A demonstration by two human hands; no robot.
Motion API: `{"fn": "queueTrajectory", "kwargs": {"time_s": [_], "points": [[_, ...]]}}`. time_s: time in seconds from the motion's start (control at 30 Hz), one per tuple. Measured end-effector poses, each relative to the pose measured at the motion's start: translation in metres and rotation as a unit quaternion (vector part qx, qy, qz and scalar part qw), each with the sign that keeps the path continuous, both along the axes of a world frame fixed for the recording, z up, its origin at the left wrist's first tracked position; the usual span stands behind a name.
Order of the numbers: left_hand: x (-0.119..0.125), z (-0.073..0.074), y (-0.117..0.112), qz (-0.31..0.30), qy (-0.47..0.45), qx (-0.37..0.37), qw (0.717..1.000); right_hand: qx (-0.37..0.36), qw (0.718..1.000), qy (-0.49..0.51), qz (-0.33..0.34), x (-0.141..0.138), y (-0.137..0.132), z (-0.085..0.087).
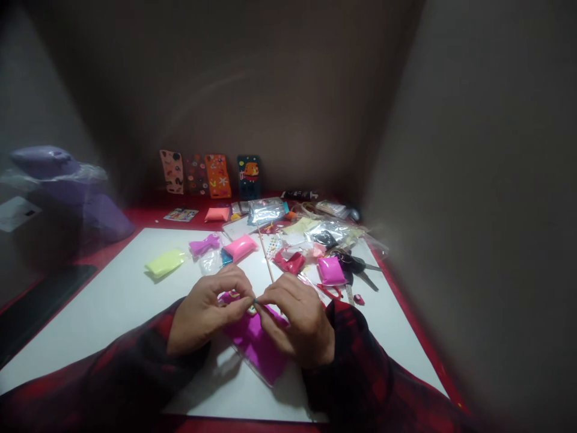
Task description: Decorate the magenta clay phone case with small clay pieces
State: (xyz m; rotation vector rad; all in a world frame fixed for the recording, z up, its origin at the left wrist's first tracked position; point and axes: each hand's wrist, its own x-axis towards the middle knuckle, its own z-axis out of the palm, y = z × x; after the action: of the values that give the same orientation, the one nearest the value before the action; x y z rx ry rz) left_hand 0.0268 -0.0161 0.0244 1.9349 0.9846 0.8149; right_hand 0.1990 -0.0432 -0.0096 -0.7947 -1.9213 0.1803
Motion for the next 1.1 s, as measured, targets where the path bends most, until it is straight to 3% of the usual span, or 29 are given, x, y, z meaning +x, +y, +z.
{"fn": "queueTrajectory", "kwargs": {"time_s": [0.13, 0.23, 0.4, 0.77, 0.83, 0.97, 1.1], "points": [[-0.002, 0.0, 0.002, 0.011, -0.001, -0.066, 0.998, -0.006, 0.997, 0.045, -0.06, 0.001, -0.002, 0.0], [-0.003, -0.001, 0.005, -0.005, -0.028, -0.124, 0.992, 0.001, 0.997, 0.045, -0.055, 0.001, -0.003, 0.001], [-0.006, -0.005, 0.008, -0.025, -0.026, -0.088, 0.995, 0.002, 0.999, 0.026, -0.034, 0.0, -0.003, 0.005], [-0.006, 0.005, 0.011, 0.016, -0.054, -0.174, 0.983, 0.008, 0.999, 0.022, -0.033, 0.001, -0.003, 0.003], [-0.009, 0.005, 0.013, 0.026, -0.049, -0.155, 0.986, 0.009, 0.999, 0.021, -0.035, 0.001, -0.002, 0.004], [-0.012, 0.006, 0.016, 0.004, 0.037, -0.038, 0.999, 0.01, 0.999, 0.018, -0.033, 0.002, -0.002, 0.004], [-0.011, 0.005, 0.018, -0.012, 0.094, -0.001, 0.995, 0.011, 0.999, 0.014, -0.031, 0.003, -0.002, 0.003]]}}
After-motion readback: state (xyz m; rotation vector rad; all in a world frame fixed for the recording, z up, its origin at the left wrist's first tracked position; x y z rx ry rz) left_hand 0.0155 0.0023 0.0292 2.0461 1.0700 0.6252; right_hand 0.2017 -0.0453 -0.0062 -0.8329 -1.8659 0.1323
